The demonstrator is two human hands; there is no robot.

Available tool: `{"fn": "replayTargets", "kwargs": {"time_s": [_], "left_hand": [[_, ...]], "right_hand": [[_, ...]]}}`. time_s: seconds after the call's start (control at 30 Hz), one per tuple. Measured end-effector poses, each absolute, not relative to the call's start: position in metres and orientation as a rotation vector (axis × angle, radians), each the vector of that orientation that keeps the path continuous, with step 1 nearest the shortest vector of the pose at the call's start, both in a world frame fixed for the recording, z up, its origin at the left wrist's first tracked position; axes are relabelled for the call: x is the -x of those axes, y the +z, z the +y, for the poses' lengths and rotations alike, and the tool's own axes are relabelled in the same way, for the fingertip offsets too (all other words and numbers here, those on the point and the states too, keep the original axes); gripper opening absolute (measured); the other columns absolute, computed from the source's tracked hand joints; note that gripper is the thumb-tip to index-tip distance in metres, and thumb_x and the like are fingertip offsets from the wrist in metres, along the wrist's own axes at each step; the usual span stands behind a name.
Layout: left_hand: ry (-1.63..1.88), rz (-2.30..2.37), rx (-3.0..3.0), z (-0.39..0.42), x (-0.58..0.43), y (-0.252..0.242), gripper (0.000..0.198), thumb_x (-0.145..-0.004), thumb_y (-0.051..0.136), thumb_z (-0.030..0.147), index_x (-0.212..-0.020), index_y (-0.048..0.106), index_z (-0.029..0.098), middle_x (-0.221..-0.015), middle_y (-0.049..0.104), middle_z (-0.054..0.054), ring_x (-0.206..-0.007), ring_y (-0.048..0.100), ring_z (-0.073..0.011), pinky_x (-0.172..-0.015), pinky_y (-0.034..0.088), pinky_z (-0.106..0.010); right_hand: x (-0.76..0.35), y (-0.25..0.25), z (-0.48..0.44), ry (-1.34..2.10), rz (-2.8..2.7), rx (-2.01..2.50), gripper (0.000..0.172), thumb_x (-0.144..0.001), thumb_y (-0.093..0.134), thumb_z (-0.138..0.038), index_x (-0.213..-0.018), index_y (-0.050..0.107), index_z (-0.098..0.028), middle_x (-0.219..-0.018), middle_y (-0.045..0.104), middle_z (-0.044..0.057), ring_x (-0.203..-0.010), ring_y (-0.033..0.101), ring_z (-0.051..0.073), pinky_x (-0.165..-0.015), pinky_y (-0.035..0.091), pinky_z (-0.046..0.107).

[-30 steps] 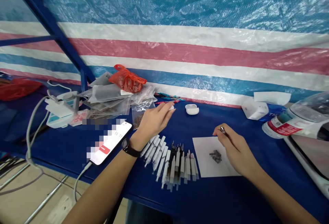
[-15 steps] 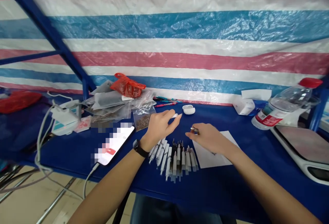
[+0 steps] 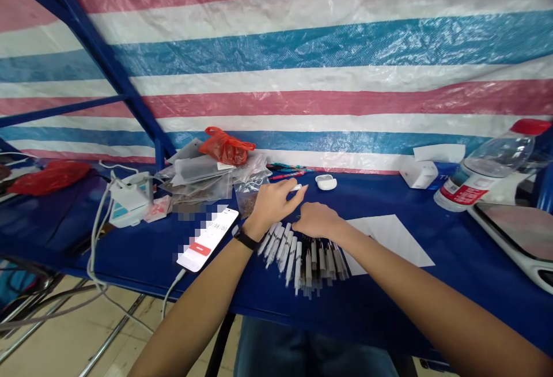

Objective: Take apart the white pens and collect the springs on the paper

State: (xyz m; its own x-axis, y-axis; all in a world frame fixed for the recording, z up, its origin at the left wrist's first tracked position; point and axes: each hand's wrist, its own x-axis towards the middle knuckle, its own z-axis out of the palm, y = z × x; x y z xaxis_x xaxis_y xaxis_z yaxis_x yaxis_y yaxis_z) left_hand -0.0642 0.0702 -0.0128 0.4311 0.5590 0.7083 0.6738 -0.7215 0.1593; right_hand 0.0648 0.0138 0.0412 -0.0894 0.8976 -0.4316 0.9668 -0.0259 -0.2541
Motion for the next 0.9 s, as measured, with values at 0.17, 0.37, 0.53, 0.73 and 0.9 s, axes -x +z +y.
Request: {"fn": "replayTargets", "kwargs": {"time_s": [0.17, 0.37, 0.53, 0.73, 0.9], "left_hand": [[-1.216, -1.184, 2.462, 0.074, 0.07, -0.008, 0.046, -0.103, 0.045, 0.044, -0.066, 0.052, 0.019, -0.055, 0.052, 0.001, -0.05, 0.046, -0.0131, -0.055, 0.023, -0.028], [-1.28, -1.172, 2.446, 0.073, 0.073, -0.003, 0.049, -0.104, 0.042, 0.047, -0.063, 0.047, 0.02, -0.051, 0.042, 0.003, -0.047, 0.039, -0.0124, -0.053, 0.021, -0.028], [-1.304, -1.119, 2.461, 0.072, 0.071, -0.003, 0.049, -0.104, 0.042, 0.047, -0.063, 0.044, 0.02, -0.051, 0.041, 0.003, -0.046, 0.036, -0.0119, -0.053, 0.021, -0.028], [-1.291, -1.154, 2.464, 0.072, 0.072, -0.004, 0.048, -0.104, 0.043, 0.047, -0.064, 0.046, 0.02, -0.052, 0.043, 0.003, -0.047, 0.038, -0.0122, -0.054, 0.021, -0.028], [-1.307, -1.182, 2.5, 0.071, 0.071, -0.003, 0.047, -0.103, 0.045, 0.045, -0.063, 0.043, 0.021, -0.052, 0.042, 0.003, -0.048, 0.038, -0.012, -0.054, 0.022, -0.028]], "right_hand": [[-0.064, 0.045, 0.015, -0.712, 2.044, -2.029, 0.032, -0.09, 0.061, -0.031, -0.113, 0.075, -0.013, -0.116, 0.075, 0.021, -0.112, 0.071, 0.035, -0.082, 0.055, 0.036], [-0.07, 0.044, 0.014, -0.743, 2.025, -2.01, 0.031, -0.089, 0.062, -0.034, -0.105, 0.076, -0.012, -0.109, 0.075, 0.021, -0.104, 0.073, 0.033, -0.074, 0.053, 0.034], [-0.07, 0.043, 0.013, -0.777, 2.034, -2.031, 0.023, -0.087, 0.062, -0.027, -0.101, 0.074, -0.014, -0.107, 0.075, 0.018, -0.101, 0.073, 0.031, -0.069, 0.051, 0.031], [-0.068, 0.041, 0.013, -0.812, 2.052, -2.06, 0.018, -0.083, 0.066, -0.02, -0.098, 0.071, -0.014, -0.104, 0.073, 0.018, -0.097, 0.072, 0.031, -0.065, 0.047, 0.031], [-0.075, 0.044, 0.02, -0.892, 2.164, -2.095, 0.009, -0.087, 0.063, -0.02, -0.079, 0.064, -0.015, -0.08, 0.068, 0.011, -0.073, 0.066, 0.023, -0.058, 0.04, 0.03]]}}
